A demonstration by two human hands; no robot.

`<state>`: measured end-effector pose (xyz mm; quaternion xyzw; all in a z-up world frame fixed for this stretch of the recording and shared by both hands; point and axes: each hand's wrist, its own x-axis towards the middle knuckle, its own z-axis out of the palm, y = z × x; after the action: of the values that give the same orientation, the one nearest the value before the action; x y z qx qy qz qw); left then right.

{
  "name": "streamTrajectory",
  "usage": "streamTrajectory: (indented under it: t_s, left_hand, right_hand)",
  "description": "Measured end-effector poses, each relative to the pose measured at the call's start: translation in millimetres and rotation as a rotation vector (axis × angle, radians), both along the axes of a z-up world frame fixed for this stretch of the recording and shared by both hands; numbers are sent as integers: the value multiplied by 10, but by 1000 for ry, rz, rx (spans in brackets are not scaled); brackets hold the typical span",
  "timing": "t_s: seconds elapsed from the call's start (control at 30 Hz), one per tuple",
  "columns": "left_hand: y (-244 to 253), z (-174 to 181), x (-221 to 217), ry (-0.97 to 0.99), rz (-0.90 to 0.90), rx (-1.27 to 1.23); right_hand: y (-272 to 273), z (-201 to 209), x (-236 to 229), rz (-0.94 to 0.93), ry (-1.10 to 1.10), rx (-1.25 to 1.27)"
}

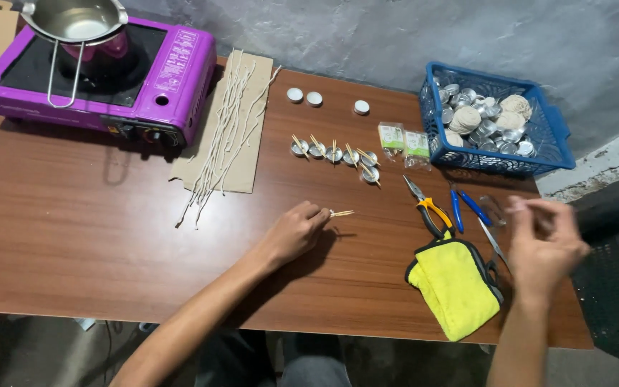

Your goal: Assembling candle wicks by inserting them into metal sustainers and crimping them with pliers on a workshop table.

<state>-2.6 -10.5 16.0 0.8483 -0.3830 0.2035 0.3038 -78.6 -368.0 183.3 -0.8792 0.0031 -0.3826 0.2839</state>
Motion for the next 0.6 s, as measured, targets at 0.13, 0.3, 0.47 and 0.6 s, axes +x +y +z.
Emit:
streamTrajectory:
  t_s: [0.13, 0.3, 0.47, 0.6]
  left_hand:
    - [-171, -6, 84, -257, 85, 6]
    - [-213, -153, 88, -241, 84, 37]
    - [-217, -255, 44, -139, 83, -17]
    - [-244, -263, 35, -79, 49, -68]
  right_hand:
    - [917, -246, -86, 219, 188, 332]
    - [1265, -855, 149, 474, 241, 244]
    - [1326, -1239, 335, 598, 277, 377]
    - [1330, -1218, 453, 614, 256, 398]
